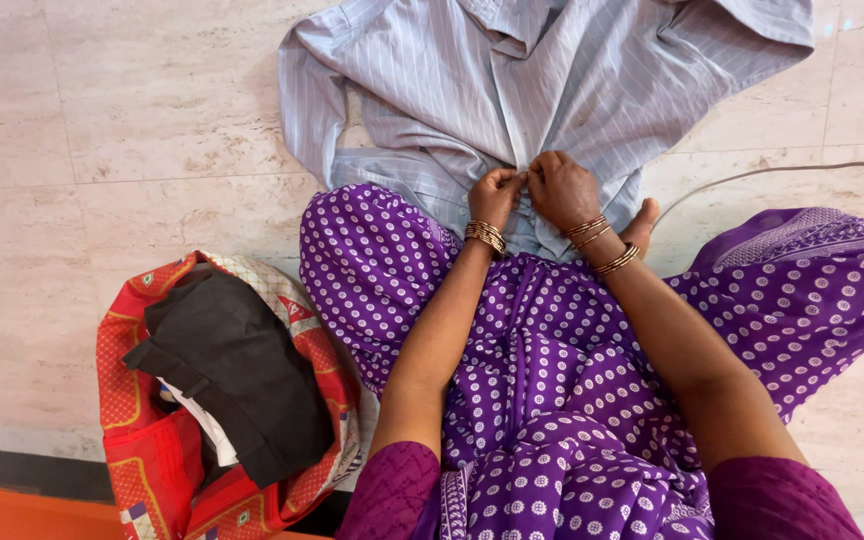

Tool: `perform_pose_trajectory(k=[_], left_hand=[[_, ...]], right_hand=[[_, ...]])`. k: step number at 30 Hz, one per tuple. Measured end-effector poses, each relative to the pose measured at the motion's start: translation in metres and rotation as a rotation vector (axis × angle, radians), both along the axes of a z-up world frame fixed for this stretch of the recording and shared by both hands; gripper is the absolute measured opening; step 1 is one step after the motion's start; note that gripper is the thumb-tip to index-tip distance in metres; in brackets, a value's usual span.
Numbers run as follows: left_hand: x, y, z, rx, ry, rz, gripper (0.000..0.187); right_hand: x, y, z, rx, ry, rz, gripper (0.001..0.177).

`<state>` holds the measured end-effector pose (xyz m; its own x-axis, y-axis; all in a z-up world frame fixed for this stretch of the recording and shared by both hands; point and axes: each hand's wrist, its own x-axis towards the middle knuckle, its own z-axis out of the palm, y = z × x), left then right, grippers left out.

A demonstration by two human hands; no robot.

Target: The person folds a dark garment and places it in a bag, then spreads out a light-colored button-down shirt and buttons it by hand.

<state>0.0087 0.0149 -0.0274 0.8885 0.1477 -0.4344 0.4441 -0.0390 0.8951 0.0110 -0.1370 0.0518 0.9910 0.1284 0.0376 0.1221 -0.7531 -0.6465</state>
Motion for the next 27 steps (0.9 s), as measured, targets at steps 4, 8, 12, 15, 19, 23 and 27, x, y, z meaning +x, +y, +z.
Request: perform_pose_trajectory(k=[4, 8, 12, 15, 19, 23, 27], left_hand=[[-0.001, 0.000, -0.004, -0.078, 0.048, 0.054, 0.019], [-0.001, 0.002, -0.010, -0.112, 0.041, 0.066, 0.018], [-0.001, 0.001, -0.014, -0.037, 0.011, 0.048, 0.016], [-0.003, -0.001, -0.009, 0.006, -0.015, 0.048, 0.016], [-0.007, -0.002, 0.002, 0.191, -0.163, -0.018, 0.014], [-0.010, -0.005, 0.026, 0.439, -0.353, -0.068, 0.011], [-0.010, -0.010, 0.048, 0.446, -0.356, -0.078, 0.009]], right_hand=[[-0.006, 0.002, 0.003, -0.056, -0.068, 0.045, 0.018], [-0.004, -0.002, 0.001, -0.003, -0.068, 0.105, 0.016], [0.006, -0.010, 0.001, 0.081, -0.016, 0.093, 0.018], [0.006, -0.010, 0.002, 0.114, 0.040, 0.067, 0.022], [0.006, -0.011, -0.001, 0.123, 0.065, 0.051, 0.022], [0.004, -0.008, -0.004, 0.076, 0.113, 0.000, 0.023], [0.003, -0.006, -0.006, 0.046, 0.097, -0.037, 0.022]])
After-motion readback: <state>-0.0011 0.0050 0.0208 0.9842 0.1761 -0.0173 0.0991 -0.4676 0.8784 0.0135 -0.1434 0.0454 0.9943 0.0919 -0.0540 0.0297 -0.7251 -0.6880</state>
